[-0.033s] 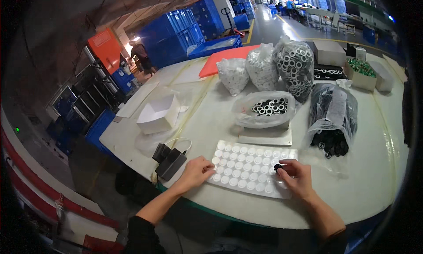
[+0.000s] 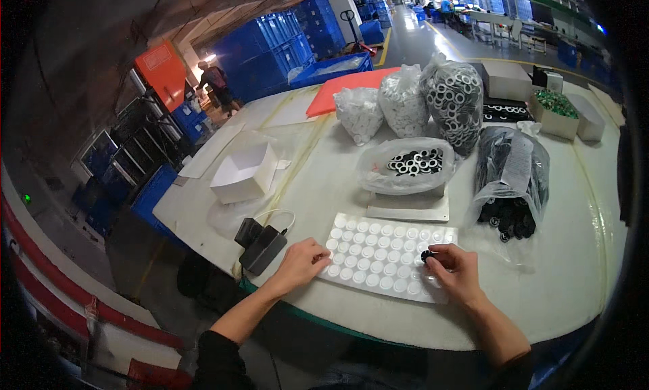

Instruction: The person sorts and assembles small black plastic and metal components by hand, placing them into a white plastic tray.

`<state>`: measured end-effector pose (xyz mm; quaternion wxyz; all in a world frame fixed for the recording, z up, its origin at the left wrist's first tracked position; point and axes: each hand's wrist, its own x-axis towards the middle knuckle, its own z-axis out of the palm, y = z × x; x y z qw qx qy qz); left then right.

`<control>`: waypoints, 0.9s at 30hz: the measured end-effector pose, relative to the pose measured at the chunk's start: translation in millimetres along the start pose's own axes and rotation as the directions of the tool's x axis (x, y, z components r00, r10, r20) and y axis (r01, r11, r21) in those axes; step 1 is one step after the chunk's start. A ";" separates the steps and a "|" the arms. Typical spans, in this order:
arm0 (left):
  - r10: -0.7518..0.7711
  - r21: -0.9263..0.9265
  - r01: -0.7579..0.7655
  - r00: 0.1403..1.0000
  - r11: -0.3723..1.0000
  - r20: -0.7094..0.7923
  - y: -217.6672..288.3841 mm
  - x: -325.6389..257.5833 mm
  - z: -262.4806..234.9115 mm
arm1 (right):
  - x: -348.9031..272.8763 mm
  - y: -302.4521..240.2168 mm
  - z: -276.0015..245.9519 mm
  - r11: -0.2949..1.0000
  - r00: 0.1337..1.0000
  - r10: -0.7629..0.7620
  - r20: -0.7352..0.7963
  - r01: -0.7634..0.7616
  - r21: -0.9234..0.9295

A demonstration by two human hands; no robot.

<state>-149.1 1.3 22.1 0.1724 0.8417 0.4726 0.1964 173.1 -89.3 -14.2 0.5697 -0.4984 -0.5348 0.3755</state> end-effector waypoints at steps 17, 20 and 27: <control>0.209 0.496 -0.289 0.955 0.819 0.212 -0.2 10.3 13.4 | 2.8 0.4 0.9 0.973 0.991 0.132 0.010 -0.131 0.191; 0.252 0.545 -0.320 0.947 0.775 0.197 -0.5 12.8 11.3 | 2.0 -3.5 0.6 0.975 0.993 0.117 0.010 -0.117 0.188; -0.454 -0.359 0.439 0.890 0.824 0.047 -5.3 18.5 -22.9 | 3.9 -3.9 -10.0 0.965 0.989 0.145 -0.028 -0.135 0.225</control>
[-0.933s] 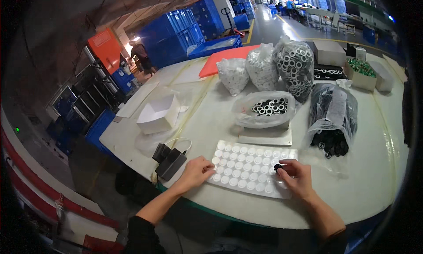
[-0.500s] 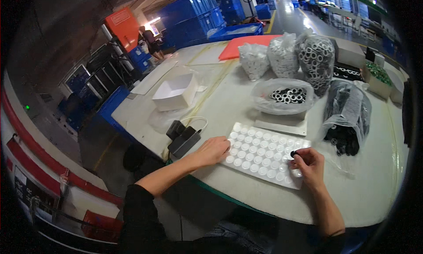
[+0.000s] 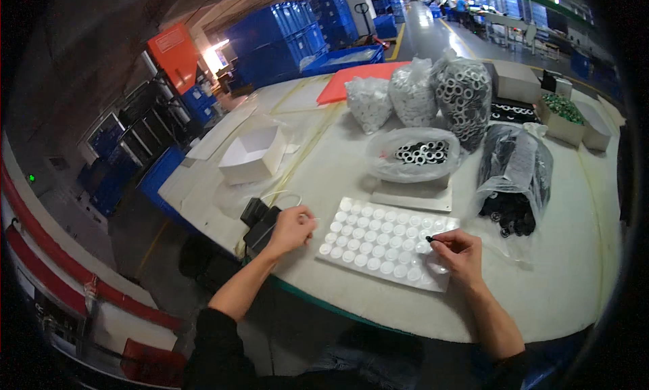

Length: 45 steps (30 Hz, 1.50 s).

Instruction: The person sorts and assembles small black plastic and metal components by hand, placing them into a white plastic tray.

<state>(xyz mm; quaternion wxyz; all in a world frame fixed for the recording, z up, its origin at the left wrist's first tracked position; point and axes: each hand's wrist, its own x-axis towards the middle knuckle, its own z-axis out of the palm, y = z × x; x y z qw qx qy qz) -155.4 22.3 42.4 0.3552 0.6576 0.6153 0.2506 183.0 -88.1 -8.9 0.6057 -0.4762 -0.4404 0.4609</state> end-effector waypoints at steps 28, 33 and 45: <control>0.474 -0.700 -0.251 0.869 0.668 0.141 73.6 -11.0 175.1 | -2.6 0.0 4.3 0.989 0.999 0.011 -0.033 -0.006 0.148; 0.467 -0.752 -0.190 0.867 0.632 0.174 75.2 -15.5 169.4 | -2.2 8.1 1.7 1.000 0.999 0.006 -0.042 -0.005 0.022; 0.516 -0.666 -0.302 0.844 0.682 0.145 71.3 -17.4 167.7 | -2.7 5.1 1.9 0.961 0.978 -0.205 -0.024 0.197 -0.193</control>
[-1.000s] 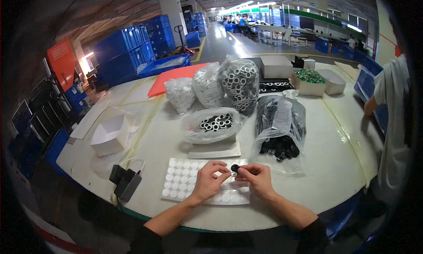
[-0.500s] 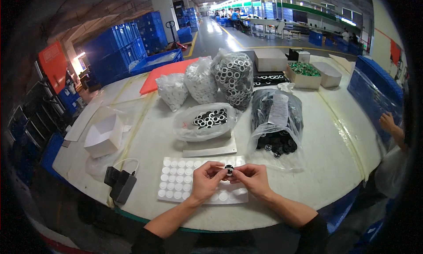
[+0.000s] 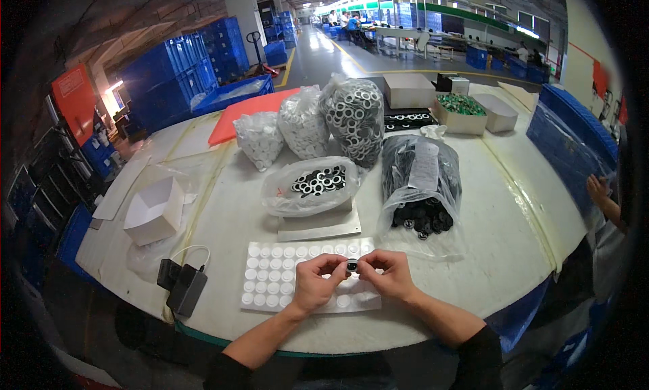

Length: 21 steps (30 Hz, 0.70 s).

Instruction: The person sorts and assembles small black plastic and metal components by hand, placing them into a white plastic tray.

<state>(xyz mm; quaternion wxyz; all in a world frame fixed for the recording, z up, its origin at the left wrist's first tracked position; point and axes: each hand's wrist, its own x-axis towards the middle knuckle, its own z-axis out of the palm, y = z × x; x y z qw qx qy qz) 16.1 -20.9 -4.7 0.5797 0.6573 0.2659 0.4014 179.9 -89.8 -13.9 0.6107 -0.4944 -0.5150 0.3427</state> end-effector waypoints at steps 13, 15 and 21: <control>-0.088 -0.219 0.108 0.992 0.970 0.095 2.0 -1.9 3.1 | -2.2 11.2 5.6 0.998 0.997 -0.065 -0.049 0.066 0.012; -0.084 -0.207 0.105 0.991 0.973 0.107 1.9 -1.5 4.4 | -1.3 8.1 2.8 0.987 0.990 -0.135 -0.028 0.132 -0.092; -0.078 -0.040 0.088 0.975 0.995 0.208 -4.9 -4.2 0.0 | 2.2 1.2 1.3 0.802 0.913 -0.333 0.235 0.405 -0.440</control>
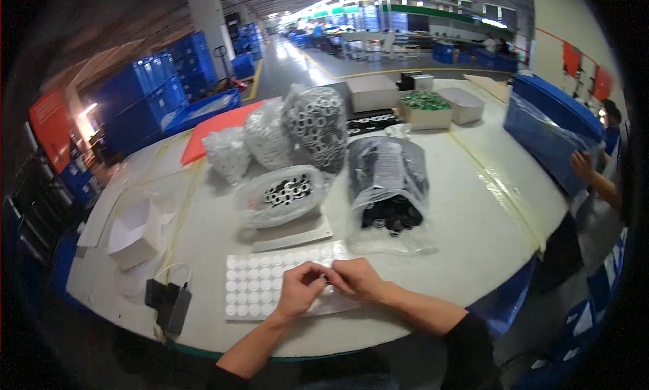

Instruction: The person sorts and assembles small black plastic and metal components by hand, placing them into a white plastic tray.

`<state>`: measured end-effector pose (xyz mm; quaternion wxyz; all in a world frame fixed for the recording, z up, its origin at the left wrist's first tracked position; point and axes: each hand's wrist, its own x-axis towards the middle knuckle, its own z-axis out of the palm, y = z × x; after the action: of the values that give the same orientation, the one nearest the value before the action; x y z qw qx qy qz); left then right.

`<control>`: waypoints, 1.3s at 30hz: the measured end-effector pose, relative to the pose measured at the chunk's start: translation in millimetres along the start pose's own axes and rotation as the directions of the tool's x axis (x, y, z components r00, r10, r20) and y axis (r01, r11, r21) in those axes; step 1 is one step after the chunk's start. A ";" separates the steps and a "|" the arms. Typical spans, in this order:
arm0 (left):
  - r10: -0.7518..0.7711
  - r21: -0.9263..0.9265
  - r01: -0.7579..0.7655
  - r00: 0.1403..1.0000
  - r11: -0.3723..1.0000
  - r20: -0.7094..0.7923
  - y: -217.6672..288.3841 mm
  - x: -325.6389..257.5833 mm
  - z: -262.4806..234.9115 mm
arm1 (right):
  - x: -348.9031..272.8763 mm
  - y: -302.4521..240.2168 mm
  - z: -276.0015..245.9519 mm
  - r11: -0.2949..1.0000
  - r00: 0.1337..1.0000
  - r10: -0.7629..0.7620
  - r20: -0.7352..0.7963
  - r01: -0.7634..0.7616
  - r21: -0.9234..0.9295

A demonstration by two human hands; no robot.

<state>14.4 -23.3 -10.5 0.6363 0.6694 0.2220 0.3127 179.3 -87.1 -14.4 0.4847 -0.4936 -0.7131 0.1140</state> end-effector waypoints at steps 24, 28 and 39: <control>0.147 0.527 -0.021 0.969 0.850 -0.199 18.0 61.4 -78.8 | -9.6 73.2 -99.2 0.498 0.858 0.425 -0.288 -0.488 -0.717; 0.032 0.737 0.015 0.998 0.676 -0.050 30.2 156.7 -104.3 | -13.5 59.5 -89.8 0.463 0.847 0.402 -0.348 -0.516 -0.720; 0.395 0.905 -0.220 0.916 0.365 0.063 92.5 92.1 -91.1 | -1.1 15.8 -75.1 0.865 0.932 0.132 -0.337 -0.274 -0.420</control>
<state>6.2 97.2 93.2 0.0903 0.9042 0.2760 0.3134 249.1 -104.1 12.7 0.4401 -0.6788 -0.5819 -0.0826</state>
